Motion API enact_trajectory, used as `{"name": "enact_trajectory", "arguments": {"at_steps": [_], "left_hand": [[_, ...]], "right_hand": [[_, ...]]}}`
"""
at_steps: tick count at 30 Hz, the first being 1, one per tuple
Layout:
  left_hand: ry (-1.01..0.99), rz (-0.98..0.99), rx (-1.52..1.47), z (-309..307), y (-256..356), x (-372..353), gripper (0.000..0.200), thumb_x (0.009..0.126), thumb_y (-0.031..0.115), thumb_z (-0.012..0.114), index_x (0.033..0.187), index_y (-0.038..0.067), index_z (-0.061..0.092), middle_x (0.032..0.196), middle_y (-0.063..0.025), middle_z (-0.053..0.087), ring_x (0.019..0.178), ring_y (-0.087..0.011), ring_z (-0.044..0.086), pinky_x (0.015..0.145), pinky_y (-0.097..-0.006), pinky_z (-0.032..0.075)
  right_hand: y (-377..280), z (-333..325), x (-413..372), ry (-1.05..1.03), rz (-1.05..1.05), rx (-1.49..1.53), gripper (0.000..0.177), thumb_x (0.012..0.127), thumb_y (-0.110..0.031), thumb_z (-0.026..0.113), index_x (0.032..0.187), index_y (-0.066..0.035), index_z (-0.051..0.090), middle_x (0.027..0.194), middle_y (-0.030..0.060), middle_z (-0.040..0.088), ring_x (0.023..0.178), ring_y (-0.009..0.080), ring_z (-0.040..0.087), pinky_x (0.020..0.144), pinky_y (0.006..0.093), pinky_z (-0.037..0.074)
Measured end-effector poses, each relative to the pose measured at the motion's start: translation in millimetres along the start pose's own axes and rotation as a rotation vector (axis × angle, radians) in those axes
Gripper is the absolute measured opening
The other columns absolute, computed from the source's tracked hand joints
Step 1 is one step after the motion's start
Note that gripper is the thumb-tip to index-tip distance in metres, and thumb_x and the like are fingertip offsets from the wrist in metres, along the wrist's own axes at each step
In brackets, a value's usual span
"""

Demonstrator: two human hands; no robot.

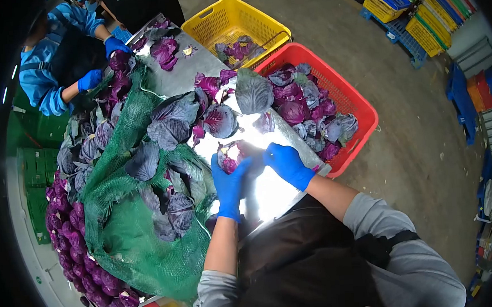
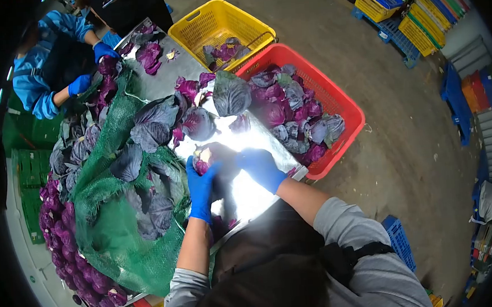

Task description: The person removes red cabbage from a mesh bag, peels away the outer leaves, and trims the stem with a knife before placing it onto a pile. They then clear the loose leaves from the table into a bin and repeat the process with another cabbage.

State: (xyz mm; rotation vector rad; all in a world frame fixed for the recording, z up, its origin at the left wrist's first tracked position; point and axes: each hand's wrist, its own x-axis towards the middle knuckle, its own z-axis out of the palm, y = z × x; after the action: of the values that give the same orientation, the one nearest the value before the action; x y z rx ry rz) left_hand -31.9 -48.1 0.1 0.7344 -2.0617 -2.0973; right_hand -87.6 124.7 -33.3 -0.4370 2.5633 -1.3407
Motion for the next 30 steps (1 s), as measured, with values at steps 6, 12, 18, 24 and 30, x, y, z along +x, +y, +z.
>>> {"name": "enact_trajectory", "arguments": {"at_steps": [6,12,18,24,30], "left_hand": [[-0.038,-0.417,-0.778,-35.9,-19.6,9.0,0.059,0.076,0.017,0.069,0.129,0.008,0.045,0.117,-0.0111,0.055,0.104,-0.0242,0.056,0.086,-0.0374,0.048],[-0.299,0.031,-0.055,-20.7,5.0,-20.1,0.097,0.056,0.011,0.081,0.138,-0.002,0.030,0.132,-0.0129,0.042,0.121,-0.0246,0.044,0.104,-0.0349,0.035],[-0.074,0.368,0.652,5.7,4.3,-23.4,0.111,0.053,0.031,0.087,0.138,-0.002,0.023,0.123,-0.0169,0.045,0.113,-0.0278,0.047,0.098,-0.0369,0.039],[-0.066,0.212,0.473,17.9,26.2,-16.2,0.086,0.050,0.028,0.086,0.119,0.001,0.041,0.105,-0.0101,0.050,0.096,-0.0204,0.052,0.083,-0.0343,0.046],[0.062,0.299,0.434,22.6,17.9,-19.9,0.081,0.054,0.024,0.085,0.117,0.001,0.041,0.103,-0.0106,0.051,0.095,-0.0195,0.052,0.081,-0.0328,0.046]], "right_hand": [[43.6,-10.2,-5.8,-0.075,0.096,-0.028,0.033,0.080,-0.033,0.065,0.088,-0.002,0.059,0.067,0.0173,0.062,0.066,0.0310,0.064,0.059,0.0399,0.047],[-14.6,-26.9,13.2,-0.220,0.050,0.329,0.053,0.077,-0.041,0.070,0.118,-0.010,0.056,0.099,0.0131,0.065,0.084,0.0217,0.064,0.071,0.0324,0.050],[-34.5,-37.7,9.9,-0.209,-0.091,0.021,0.050,0.080,-0.045,0.065,0.117,-0.011,0.059,0.094,0.0088,0.066,0.079,0.0236,0.064,0.067,0.0311,0.050],[-26.8,-13.6,14.2,-0.187,-0.228,0.066,0.044,0.085,-0.047,0.057,0.116,-0.015,0.060,0.085,0.0077,0.066,0.072,0.0258,0.064,0.061,0.0364,0.050],[-73.7,-44.2,41.3,-0.357,-0.420,-0.333,0.029,0.088,-0.039,0.047,0.108,-0.022,0.060,0.086,0.0084,0.065,0.077,0.0305,0.063,0.067,0.0398,0.050]]}}
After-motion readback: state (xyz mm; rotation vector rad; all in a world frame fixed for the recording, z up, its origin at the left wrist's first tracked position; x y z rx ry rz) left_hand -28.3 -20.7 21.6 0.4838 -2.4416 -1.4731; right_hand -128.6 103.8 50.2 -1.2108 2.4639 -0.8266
